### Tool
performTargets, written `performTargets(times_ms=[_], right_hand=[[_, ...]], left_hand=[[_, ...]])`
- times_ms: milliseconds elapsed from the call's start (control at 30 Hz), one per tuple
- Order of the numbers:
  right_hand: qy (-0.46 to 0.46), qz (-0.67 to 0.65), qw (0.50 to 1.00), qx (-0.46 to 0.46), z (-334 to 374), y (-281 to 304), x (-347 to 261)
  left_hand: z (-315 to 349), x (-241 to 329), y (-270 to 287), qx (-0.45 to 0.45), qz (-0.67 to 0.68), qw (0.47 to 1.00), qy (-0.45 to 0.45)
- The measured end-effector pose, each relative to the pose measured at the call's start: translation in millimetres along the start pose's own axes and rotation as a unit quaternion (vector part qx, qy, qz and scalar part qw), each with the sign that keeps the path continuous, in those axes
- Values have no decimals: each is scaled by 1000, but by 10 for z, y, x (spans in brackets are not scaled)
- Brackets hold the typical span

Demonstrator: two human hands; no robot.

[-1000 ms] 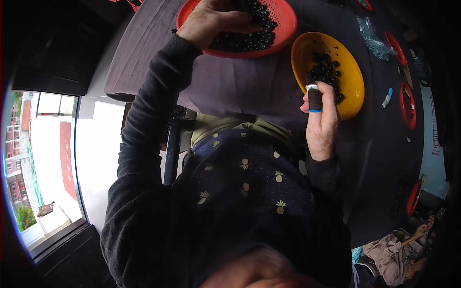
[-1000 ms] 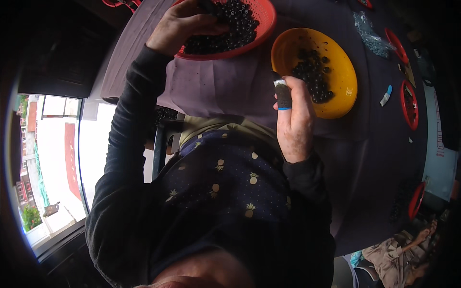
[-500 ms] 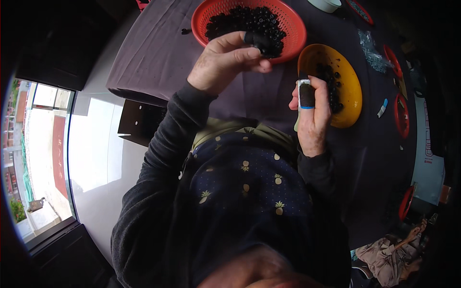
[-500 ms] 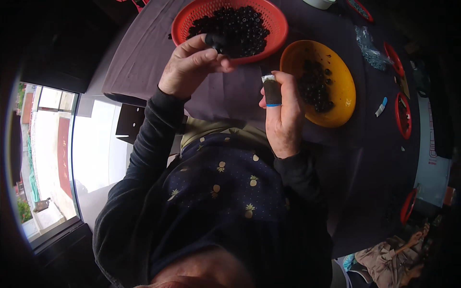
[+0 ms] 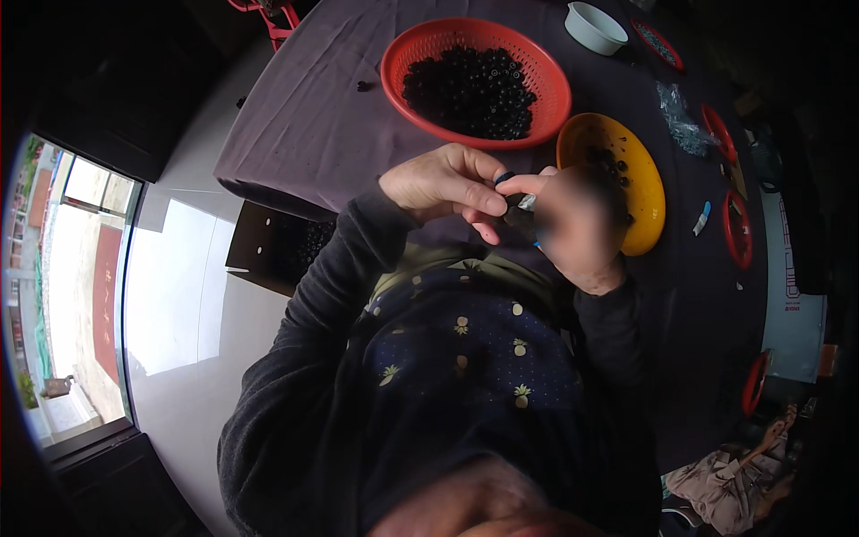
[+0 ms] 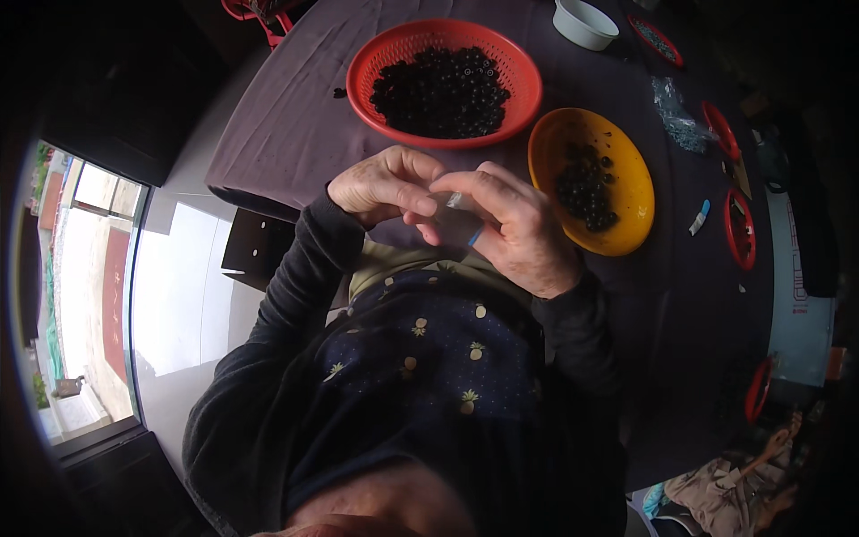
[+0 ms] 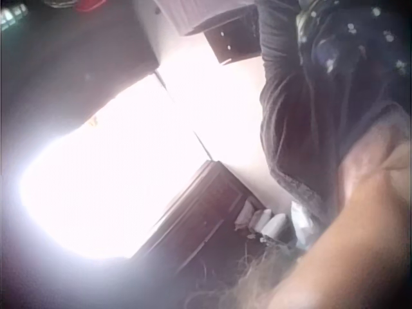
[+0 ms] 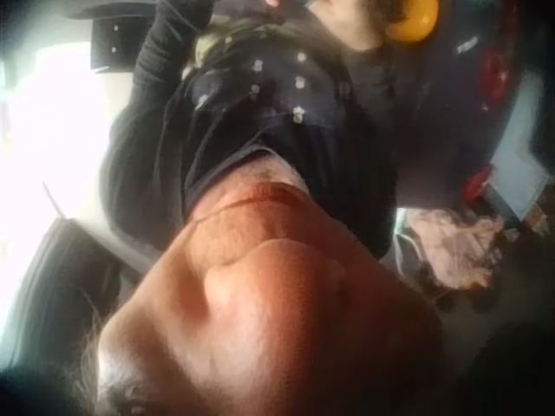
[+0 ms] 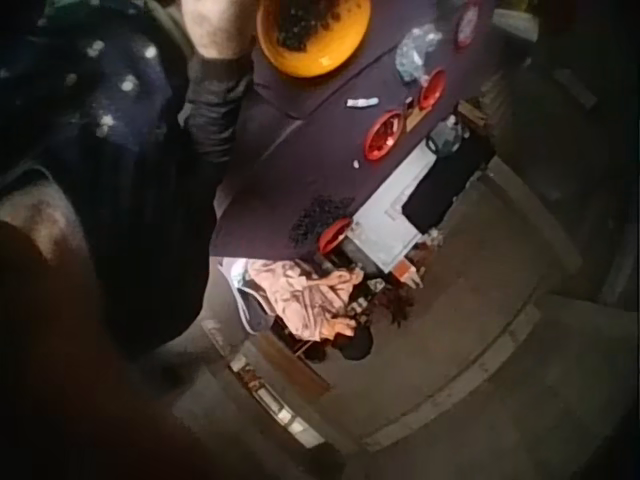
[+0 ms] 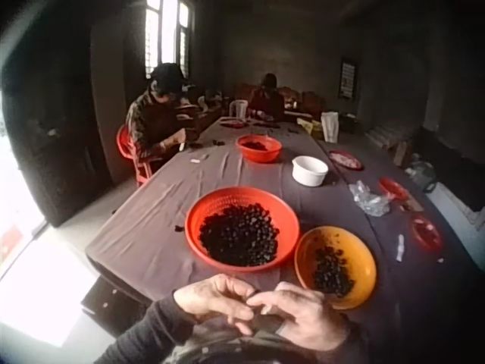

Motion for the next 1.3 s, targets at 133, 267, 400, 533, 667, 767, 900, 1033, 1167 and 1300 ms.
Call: performTargets(times_ms=[133,267,400,533,667,767,900,1033,1167,1300], right_hand=[[-3,-25,1000,-9,43,5,10],[12,34,992,121,118,-115,63],[24,124,972,196,195,-168,98],[39,153,965,210,178,-174,101],[49,158,970,177,188,-110,70],[4,-75,982,176,161,-45,-10],[-43,67,978,193,177,76,-10],[-92,81,976,180,154,71,-49],[-71,144,968,192,142,60,-36],[-105,218,956,163,110,48,-126]], left_hand=[[-34,-71,-29,-1,13,1000,6],[-107,-144,-159,43,81,996,-20],[-120,-167,-337,99,124,985,-67],[-110,-199,-296,112,108,982,-110],[-118,-187,-317,119,83,983,-113],[-131,-163,-394,124,81,980,-130],[-162,-216,-336,82,77,976,-186],[-171,-187,-380,110,73,972,-195],[-159,-173,-405,131,24,969,-210],[-135,-206,-384,173,-20,963,-207]])
Point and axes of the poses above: each hand's wrist, its own z-axis away from the middle knuckle, its own y-axis out of the back of the hand, x = y × z, the point moved 1 cm from there along -z, towards the middle knuckle, and after that the axes turned 3 degrees about -z, right-handed, at the moved point
